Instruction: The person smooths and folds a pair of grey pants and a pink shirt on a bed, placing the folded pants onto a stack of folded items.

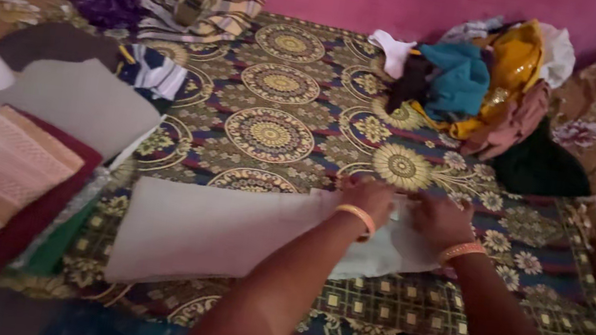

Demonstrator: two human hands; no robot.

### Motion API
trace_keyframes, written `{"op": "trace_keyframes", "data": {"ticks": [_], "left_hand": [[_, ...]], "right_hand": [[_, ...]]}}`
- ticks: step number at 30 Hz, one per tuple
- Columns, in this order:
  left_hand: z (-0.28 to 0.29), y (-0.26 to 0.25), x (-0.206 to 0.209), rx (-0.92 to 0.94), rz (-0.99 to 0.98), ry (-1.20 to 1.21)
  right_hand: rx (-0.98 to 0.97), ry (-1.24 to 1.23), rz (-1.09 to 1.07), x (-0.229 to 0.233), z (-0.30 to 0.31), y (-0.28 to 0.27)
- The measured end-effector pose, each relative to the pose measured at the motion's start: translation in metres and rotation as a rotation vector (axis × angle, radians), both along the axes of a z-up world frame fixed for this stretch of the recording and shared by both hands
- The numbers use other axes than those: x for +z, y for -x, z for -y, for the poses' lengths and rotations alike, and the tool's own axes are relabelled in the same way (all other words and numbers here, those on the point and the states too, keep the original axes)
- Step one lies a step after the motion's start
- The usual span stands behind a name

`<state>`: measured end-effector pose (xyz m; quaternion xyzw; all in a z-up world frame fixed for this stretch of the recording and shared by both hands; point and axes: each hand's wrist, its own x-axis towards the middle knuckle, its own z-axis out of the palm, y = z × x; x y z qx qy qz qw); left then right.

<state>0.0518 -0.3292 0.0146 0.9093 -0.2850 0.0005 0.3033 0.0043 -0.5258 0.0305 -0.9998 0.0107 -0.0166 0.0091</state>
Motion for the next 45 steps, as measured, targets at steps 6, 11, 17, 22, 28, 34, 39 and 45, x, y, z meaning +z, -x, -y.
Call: {"op": "trace_keyframes", "data": {"ticks": [6, 11, 17, 22, 28, 34, 39, 45], "left_hand": [[-0.027, -0.019, -0.019, -0.004, -0.009, -0.105], [-0.049, 0.006, 0.003, 0.163, -0.049, -0.115], [-0.129, 0.017, -0.008, 0.203, 0.07, -0.151], [-0.212, 0.01, -0.008, 0.271, 0.021, -0.299], [-0.252, 0.003, -0.018, 0.212, 0.16, -0.155], [-0.27, 0.011, -0.024, 0.228, 0.157, -0.28], [-0.279, 0.009, -0.02, 0.297, 0.177, -0.222], [-0.32, 0.017, -0.007, 0.353, 0.186, -0.262]], "right_hand": [[0.026, -0.08, 0.102, -0.005, 0.006, 0.009], [-0.024, 0.046, 0.198, -0.02, 0.007, 0.009], [-0.136, -0.09, 0.247, -0.019, 0.022, 0.007], [-0.224, -0.163, 0.197, -0.022, 0.036, -0.003], [-0.178, -0.302, 0.403, -0.031, 0.036, -0.016], [-0.128, -0.352, 0.356, -0.039, 0.044, -0.019], [-0.065, -0.113, 0.261, -0.025, 0.03, -0.02], [-0.216, -0.194, 0.059, -0.005, 0.004, -0.011]]}}
